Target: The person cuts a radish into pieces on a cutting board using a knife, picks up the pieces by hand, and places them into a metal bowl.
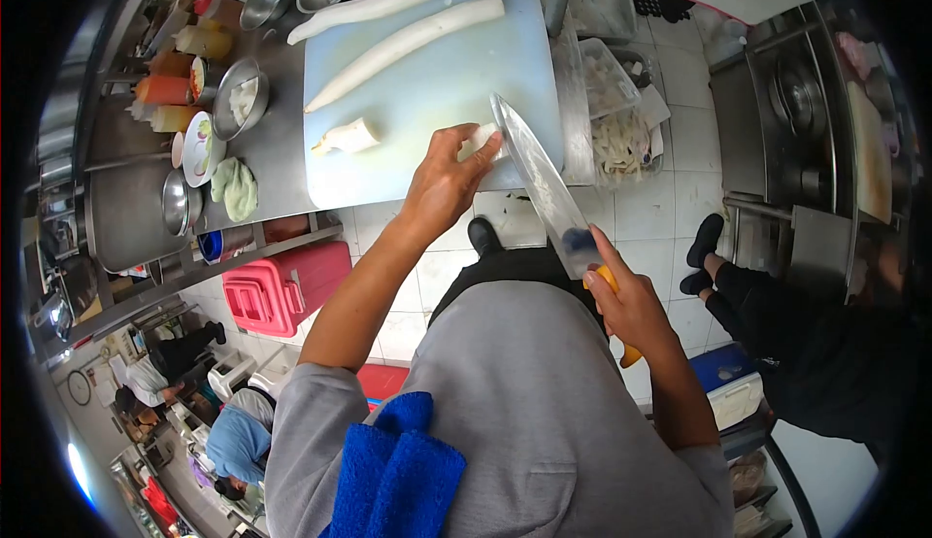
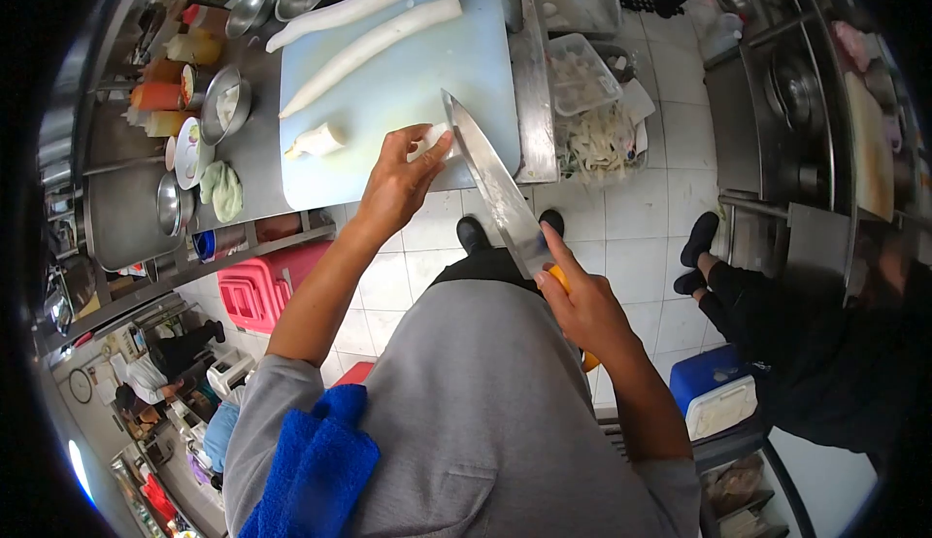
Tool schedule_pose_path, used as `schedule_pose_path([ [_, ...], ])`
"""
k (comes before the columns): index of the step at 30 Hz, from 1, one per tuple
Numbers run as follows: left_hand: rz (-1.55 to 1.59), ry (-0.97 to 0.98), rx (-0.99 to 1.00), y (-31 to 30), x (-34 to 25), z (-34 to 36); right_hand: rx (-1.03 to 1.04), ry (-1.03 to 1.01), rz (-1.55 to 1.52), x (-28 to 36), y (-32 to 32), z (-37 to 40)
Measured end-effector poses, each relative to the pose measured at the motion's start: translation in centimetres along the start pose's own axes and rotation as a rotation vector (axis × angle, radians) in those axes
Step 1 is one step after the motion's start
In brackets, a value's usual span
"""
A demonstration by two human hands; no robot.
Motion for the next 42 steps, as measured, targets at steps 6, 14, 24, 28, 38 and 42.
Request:
schedule_pose_path([
  [6,-0.007,-0.02,-0.005,-0.2,-0.5,-0.3,-0.016,-0.022,0.051,0.7,0.5,-0.8],
  [14,-0.007,-0.013,0.009,0.1,-0.1,0.0,-0.047,-0.056,0.01,1.4,1.5,-1.2],
  [24,0.055,0.018,-0.031,0.4,0.2,0.1,-0.069,-0.074,0.01,1.6,2.2,-1.8],
  [28,0.028,0.011,-0.016,0.3,0.3,0.1,-0.06,-0.062,-0.004,1.9,2.3,-1.9],
  [38,0.017,0.039,-0.027,0.5,0.4,0.2,-0.051,-0.085,-0.008,2.1,3.1,-2.9],
  [42,0.016,0.041,-0.037,0.5,0.5,0.2,-0.058,-0.103,0.002,2.3,3.5,-3.3],
])
Point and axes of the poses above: each hand's wrist, its own z-axis away from the middle knuckle, its own y-axis out of the palm, x = y × z, the point moved 1 cm from there along -z, towards the middle knuckle, and after that the axes turned 14 degrees about -x, right-handed, at the moved point
